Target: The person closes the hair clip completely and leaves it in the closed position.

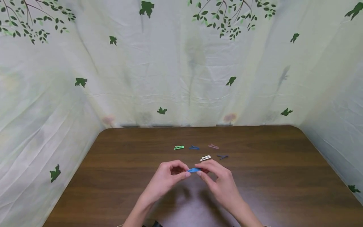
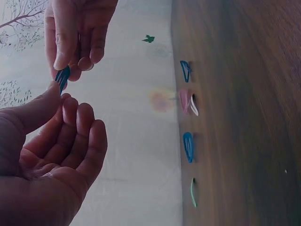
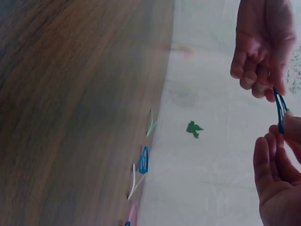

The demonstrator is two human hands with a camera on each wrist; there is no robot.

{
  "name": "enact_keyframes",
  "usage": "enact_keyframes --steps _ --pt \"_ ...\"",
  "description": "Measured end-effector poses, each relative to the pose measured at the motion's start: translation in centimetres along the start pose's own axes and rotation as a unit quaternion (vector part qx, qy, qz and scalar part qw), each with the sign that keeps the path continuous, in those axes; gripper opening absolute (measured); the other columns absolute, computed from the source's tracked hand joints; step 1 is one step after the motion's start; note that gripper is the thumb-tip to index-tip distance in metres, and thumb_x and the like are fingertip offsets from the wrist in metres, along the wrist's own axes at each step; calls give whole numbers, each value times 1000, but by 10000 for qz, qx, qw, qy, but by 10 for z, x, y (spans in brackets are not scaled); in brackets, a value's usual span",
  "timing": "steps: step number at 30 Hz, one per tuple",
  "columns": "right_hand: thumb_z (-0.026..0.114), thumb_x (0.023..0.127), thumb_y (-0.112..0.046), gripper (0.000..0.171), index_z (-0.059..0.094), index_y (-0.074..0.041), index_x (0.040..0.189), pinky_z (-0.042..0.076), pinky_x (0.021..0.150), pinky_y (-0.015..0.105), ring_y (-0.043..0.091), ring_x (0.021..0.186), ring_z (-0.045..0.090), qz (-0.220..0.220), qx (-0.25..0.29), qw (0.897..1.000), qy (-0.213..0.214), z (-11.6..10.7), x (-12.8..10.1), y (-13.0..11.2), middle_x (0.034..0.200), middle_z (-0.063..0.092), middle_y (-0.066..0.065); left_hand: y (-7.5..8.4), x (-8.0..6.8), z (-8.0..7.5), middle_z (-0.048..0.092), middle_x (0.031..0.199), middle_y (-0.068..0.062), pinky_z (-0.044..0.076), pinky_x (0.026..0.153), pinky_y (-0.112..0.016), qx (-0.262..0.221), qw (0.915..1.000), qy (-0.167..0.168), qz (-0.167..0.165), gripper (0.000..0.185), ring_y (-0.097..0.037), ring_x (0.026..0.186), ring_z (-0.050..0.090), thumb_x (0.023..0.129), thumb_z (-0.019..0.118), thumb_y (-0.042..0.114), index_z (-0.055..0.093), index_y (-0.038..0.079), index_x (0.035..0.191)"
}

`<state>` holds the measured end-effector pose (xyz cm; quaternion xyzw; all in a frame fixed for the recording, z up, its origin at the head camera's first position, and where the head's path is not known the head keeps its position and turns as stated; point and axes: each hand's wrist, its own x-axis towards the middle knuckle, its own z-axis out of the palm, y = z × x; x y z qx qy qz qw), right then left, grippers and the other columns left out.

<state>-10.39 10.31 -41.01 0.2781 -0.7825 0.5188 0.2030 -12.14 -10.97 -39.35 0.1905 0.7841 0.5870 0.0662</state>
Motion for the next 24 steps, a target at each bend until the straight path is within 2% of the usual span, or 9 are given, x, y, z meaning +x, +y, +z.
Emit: enact_keyframes --steps 9,13,17,24 --pt "76 85 -8 25 72 -19 106 52 77 24 5 85 62 103 -256 9992 -304 4 -2 3 99 66 -12 -5 -2 -3 70 85 8 53 71 -28 484 9987 149 21 8 -15 79 66 87 76 14 73 19 91" --pt "78 83 -5 26 71 -20 103 53 75 26 4 83 61 198 -341 9985 -376 6 -3 6 96 65 -14 -7 -2 -6 69 87 10 53 71 -30 689 9976 52 -1 10 -13 80 65 88 75 11 74 19 93" --pt "78 83 -4 26 72 -19 102 53 73 26 2 83 61 368 -423 9971 -521 8 -4 9 95 64 -15 -8 -2 -9 68 87 12 53 70 -31 984 9951 -21 115 10 -11 80 64 88 75 10 75 19 93" --pt "78 84 -5 23 71 -18 102 54 73 30 3 84 62 395 -378 9959 -721 13 -4 14 95 64 -13 -14 0 -12 67 85 12 53 70 -28 1185 9925 132 261 12 -10 77 63 85 77 9 74 19 90"
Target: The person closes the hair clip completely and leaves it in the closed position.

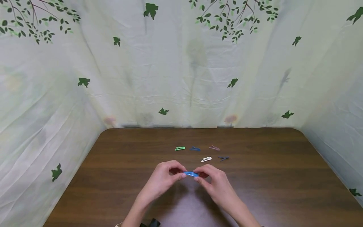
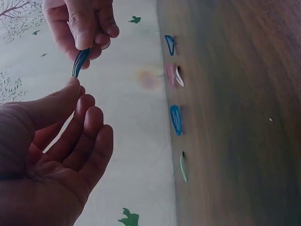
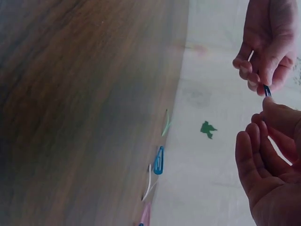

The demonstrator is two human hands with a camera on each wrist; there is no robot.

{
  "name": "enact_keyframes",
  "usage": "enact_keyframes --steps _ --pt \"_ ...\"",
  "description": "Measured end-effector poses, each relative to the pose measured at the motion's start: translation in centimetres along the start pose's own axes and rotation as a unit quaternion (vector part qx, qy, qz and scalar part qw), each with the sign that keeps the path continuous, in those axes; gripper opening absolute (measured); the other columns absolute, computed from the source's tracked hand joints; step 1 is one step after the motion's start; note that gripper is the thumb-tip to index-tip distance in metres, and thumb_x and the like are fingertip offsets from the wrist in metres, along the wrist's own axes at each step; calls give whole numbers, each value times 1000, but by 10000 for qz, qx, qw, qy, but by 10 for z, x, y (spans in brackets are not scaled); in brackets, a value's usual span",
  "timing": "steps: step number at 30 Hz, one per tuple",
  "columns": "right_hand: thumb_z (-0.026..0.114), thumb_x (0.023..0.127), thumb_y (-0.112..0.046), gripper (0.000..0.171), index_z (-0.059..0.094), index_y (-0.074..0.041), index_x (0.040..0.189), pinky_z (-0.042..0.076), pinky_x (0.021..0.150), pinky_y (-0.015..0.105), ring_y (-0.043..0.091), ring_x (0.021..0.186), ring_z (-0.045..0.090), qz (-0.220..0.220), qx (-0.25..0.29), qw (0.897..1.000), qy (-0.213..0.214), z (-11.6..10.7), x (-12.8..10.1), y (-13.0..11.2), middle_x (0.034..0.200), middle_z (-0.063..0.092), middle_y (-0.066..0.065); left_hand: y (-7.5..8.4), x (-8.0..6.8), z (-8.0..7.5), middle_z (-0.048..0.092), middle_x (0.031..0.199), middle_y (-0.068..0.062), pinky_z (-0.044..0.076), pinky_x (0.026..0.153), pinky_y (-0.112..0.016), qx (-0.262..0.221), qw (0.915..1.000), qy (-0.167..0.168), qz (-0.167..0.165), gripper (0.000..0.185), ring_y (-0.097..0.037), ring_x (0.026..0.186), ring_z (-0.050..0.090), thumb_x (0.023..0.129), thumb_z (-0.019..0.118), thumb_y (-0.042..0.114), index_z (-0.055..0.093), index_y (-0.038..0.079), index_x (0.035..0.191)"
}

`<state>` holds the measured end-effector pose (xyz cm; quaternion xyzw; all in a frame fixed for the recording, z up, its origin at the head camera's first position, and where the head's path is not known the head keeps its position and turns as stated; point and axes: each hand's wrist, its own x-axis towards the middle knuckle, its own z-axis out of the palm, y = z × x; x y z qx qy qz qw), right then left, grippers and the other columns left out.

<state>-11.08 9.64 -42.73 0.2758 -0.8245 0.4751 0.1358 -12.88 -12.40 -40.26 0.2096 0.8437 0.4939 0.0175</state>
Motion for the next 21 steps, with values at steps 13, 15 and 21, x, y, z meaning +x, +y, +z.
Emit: enact_keyframes --steps 13,15,21 --pt "79 82 -4 20 72 -15 97 54 68 28 2 77 60 140 -205 9989 -393 10 16 14 88 64 -13 -13 3 0 63 80 8 50 69 -26 471 9988 115 78 14 -9 74 58 84 75 1 71 14 87" --pt "80 82 -4 19 72 -14 96 54 69 27 2 77 60 111 -278 9984 -481 12 19 17 89 65 -11 -17 3 1 62 79 6 49 67 -26 530 9984 149 85 14 -9 73 57 84 74 0 70 13 87" --pt "79 83 -7 15 73 -15 94 51 67 24 2 75 58 175 -594 9942 -879 18 32 27 87 65 -11 -31 8 1 62 79 7 49 65 -25 579 9981 187 15 12 -11 72 57 85 73 0 70 11 87"
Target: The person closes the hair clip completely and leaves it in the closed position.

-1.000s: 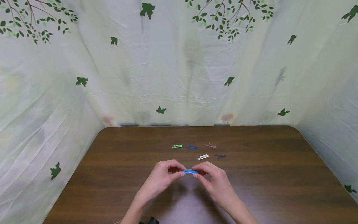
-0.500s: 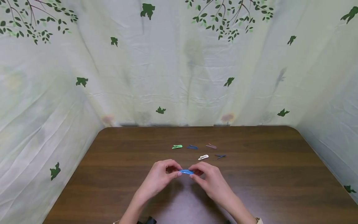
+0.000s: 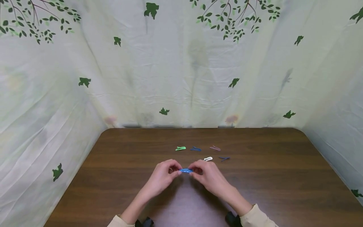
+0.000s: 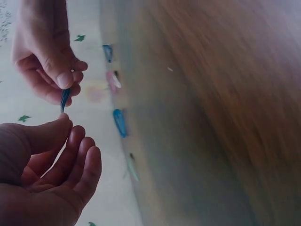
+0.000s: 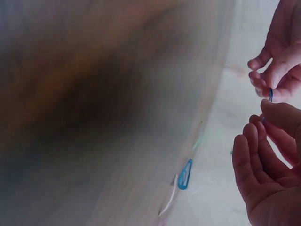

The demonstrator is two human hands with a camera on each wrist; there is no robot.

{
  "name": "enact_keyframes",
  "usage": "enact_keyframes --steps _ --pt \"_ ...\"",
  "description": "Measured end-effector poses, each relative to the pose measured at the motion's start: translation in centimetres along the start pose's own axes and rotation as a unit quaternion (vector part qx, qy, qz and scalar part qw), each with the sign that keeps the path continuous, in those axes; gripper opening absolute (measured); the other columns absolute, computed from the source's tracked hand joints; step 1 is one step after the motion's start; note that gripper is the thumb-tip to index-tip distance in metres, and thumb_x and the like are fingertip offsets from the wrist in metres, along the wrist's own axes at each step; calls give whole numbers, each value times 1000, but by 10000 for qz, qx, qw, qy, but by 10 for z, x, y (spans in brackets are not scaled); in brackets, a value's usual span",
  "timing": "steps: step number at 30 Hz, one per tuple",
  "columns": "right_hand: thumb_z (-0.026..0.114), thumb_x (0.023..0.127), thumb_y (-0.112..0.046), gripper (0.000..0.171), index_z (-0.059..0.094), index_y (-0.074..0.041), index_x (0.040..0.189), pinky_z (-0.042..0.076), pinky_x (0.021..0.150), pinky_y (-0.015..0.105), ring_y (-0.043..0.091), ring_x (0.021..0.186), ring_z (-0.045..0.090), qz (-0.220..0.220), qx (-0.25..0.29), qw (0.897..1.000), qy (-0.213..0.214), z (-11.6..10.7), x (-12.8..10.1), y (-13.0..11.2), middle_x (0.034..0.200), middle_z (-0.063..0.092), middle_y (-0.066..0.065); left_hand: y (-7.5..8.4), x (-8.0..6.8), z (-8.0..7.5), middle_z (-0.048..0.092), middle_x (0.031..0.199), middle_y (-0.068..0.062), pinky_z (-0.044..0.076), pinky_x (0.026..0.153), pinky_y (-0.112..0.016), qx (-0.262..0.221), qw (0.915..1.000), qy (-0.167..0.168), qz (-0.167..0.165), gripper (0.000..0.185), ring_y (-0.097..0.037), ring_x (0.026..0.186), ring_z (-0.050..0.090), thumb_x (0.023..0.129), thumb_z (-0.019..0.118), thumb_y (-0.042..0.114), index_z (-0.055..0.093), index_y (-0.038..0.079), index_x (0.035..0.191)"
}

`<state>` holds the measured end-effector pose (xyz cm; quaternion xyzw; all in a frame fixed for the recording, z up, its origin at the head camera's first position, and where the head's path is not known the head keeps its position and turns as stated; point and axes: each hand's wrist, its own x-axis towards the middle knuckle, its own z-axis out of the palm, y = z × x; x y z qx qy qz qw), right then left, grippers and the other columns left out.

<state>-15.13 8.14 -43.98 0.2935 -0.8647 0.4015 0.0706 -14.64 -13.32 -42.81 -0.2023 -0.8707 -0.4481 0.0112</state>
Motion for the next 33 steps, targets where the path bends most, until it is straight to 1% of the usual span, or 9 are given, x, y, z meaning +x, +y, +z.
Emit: enact_keyframes --steps 3,6,8,14,16,21,26,33 --pt "78 84 -11 12 74 -15 94 49 65 23 2 72 56 82 -138 9996 -233 1 7 3 83 63 -13 -7 5 0 63 80 6 50 67 -26 -8 10000 -76 -49 10 -12 73 59 86 73 0 70 9 88" --pt "77 86 -12 10 74 -14 95 48 62 22 2 69 55 130 -165 9987 -460 3 14 8 78 61 -14 -15 10 -2 64 80 5 51 69 -26 -10 9997 -196 -149 8 -12 73 59 86 73 0 70 7 88" --pt "76 86 -12 9 74 -13 95 48 61 22 2 67 55 187 -119 9979 -604 4 18 11 76 61 -14 -19 12 -2 64 79 4 50 69 -26 -23 9994 -273 -208 7 -12 73 59 86 73 1 70 6 88" --pt "76 85 -8 7 74 -11 91 49 61 23 2 66 58 275 141 9950 -950 11 30 22 74 64 -11 -33 18 -1 63 73 4 48 63 -24 -12 9989 -357 -311 4 -10 67 58 84 74 2 70 4 86" --pt "76 84 -7 7 74 -11 90 49 61 23 1 66 59 302 202 9939 -1044 12 32 24 73 65 -11 -35 20 -1 62 72 5 47 63 -24 27 9985 -422 -359 4 -10 66 58 84 74 2 70 3 85" --pt "77 84 -9 6 75 -11 89 49 63 23 1 67 58 394 85 9914 -1247 14 40 27 73 65 -12 -39 24 -3 62 70 1 47 62 -24 -1 9973 -563 -464 4 -11 65 56 83 73 0 69 0 83" --pt "79 83 -10 7 75 -12 89 49 62 23 2 67 57 506 4 9896 -1350 15 43 30 73 64 -12 -41 27 -1 61 71 1 46 61 -25 124 9970 -618 -446 4 -11 64 56 83 73 1 70 0 83" --pt "80 80 -11 8 75 -13 86 48 60 22 0 64 57 467 -168 9892 -1378 17 44 32 70 63 -13 -47 27 3 58 75 4 47 62 -24 452 9972 -561 -195 9 -8 66 55 80 76 -1 71 7 79"
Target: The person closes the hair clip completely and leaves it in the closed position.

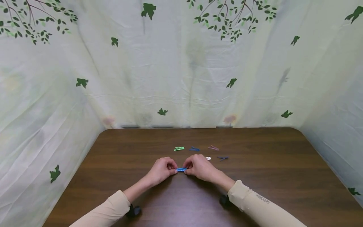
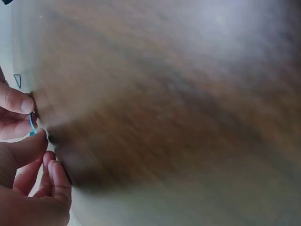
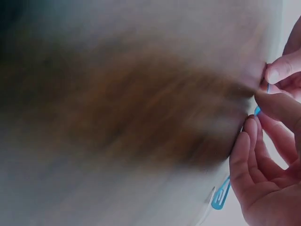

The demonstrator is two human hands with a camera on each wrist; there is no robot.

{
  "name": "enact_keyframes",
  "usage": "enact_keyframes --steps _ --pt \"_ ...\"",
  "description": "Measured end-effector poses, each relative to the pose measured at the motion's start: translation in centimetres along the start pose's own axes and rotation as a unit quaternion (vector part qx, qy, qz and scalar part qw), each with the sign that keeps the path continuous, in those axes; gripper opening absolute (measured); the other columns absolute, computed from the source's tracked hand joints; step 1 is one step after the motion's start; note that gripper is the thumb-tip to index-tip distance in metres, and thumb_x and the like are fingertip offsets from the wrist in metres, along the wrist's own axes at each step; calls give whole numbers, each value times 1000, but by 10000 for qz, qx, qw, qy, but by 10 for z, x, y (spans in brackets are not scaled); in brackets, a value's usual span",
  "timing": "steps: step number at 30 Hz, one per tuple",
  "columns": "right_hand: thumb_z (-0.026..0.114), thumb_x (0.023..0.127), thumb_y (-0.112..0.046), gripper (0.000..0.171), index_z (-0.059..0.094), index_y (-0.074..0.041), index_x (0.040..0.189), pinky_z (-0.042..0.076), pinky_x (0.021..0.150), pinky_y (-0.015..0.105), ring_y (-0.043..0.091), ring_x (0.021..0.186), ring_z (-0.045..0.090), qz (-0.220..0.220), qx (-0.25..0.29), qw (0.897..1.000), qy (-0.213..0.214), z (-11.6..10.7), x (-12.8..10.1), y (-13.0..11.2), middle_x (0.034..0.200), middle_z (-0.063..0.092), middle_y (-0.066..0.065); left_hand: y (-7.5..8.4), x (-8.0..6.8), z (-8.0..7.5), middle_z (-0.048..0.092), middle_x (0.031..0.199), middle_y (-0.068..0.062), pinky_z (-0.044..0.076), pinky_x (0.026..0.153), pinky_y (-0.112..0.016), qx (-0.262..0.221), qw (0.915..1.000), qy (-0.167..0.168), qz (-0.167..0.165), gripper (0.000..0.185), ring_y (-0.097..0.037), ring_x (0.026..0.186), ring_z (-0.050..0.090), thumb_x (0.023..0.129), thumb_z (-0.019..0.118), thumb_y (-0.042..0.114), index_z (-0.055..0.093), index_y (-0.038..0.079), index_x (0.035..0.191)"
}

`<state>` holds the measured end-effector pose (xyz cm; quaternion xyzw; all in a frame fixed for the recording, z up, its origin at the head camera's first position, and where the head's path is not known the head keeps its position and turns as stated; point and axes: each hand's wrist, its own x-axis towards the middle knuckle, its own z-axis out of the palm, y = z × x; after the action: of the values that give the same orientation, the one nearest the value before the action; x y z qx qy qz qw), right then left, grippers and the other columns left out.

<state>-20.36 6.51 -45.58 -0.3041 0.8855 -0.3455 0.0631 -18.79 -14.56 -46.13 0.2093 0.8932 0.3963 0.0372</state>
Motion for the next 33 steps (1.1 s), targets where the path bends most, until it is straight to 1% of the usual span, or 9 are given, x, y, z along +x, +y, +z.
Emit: enact_keyframes --steps 4,12,16,19,21,24,27,31,33 --pt "80 80 -11 8 76 -12 86 48 61 21 -1 64 56 -54 -95 9999 -45 1 0 -1 71 63 -13 -2 -1 1 57 76 4 47 62 -24 105 9999 11 91 10 -8 68 55 79 77 -1 71 8 79" --pt "79 82 -12 8 75 -10 89 48 61 21 0 64 56 -62 -9 9997 -237 0 -1 0 72 63 -13 -2 -3 -1 59 77 2 47 63 -23 148 9998 2 134 11 -8 68 55 78 79 -1 72 8 80" --pt "79 83 -13 10 75 -10 91 49 63 21 0 66 57 -63 34 9996 -277 0 -1 0 74 64 -12 -3 -3 -3 59 78 1 48 63 -23 78 9997 -68 203 10 -8 69 56 78 79 0 72 7 81" --pt "78 85 -14 9 75 -10 93 49 64 22 1 68 58 -43 92 9995 -286 -3 -1 0 75 65 -12 -4 -3 -7 60 79 2 48 64 -24 -45 9997 -115 199 9 -8 69 57 79 78 1 73 7 83" --pt "76 87 -14 9 75 -10 95 50 66 23 2 71 59 -32 114 9997 -220 -6 -1 1 77 66 -12 -5 -2 -11 61 79 4 49 63 -24 -98 9998 -93 164 8 -9 69 58 81 78 3 73 8 85" --pt "73 89 -14 11 74 -10 99 51 70 25 4 76 61 -40 142 9999 -81 -13 -1 1 82 67 -11 -8 -1 -17 63 78 6 49 64 -24 -106 9999 -9 55 8 -10 69 59 82 76 4 72 9 86" --pt "71 91 -14 13 73 -9 104 51 75 27 5 82 62 -102 138 9998 27 -21 2 2 88 67 -11 -9 2 -25 63 78 6 49 64 -26 -137 9998 89 -102 7 -12 70 59 83 76 5 72 9 88" --pt "70 92 -14 19 72 -7 109 51 77 29 8 86 62 -199 94 9997 104 -31 10 3 94 67 -8 -11 9 -33 64 78 4 48 63 -27 -205 9988 167 -411 7 -14 71 58 84 75 5 73 7 90" --pt "70 92 -14 21 71 -6 111 51 78 30 9 87 62 -204 18 9997 153 -34 15 3 96 67 -6 -13 13 -36 65 78 3 48 63 -28 -265 9975 219 -618 7 -15 72 58 84 76 6 73 6 91"
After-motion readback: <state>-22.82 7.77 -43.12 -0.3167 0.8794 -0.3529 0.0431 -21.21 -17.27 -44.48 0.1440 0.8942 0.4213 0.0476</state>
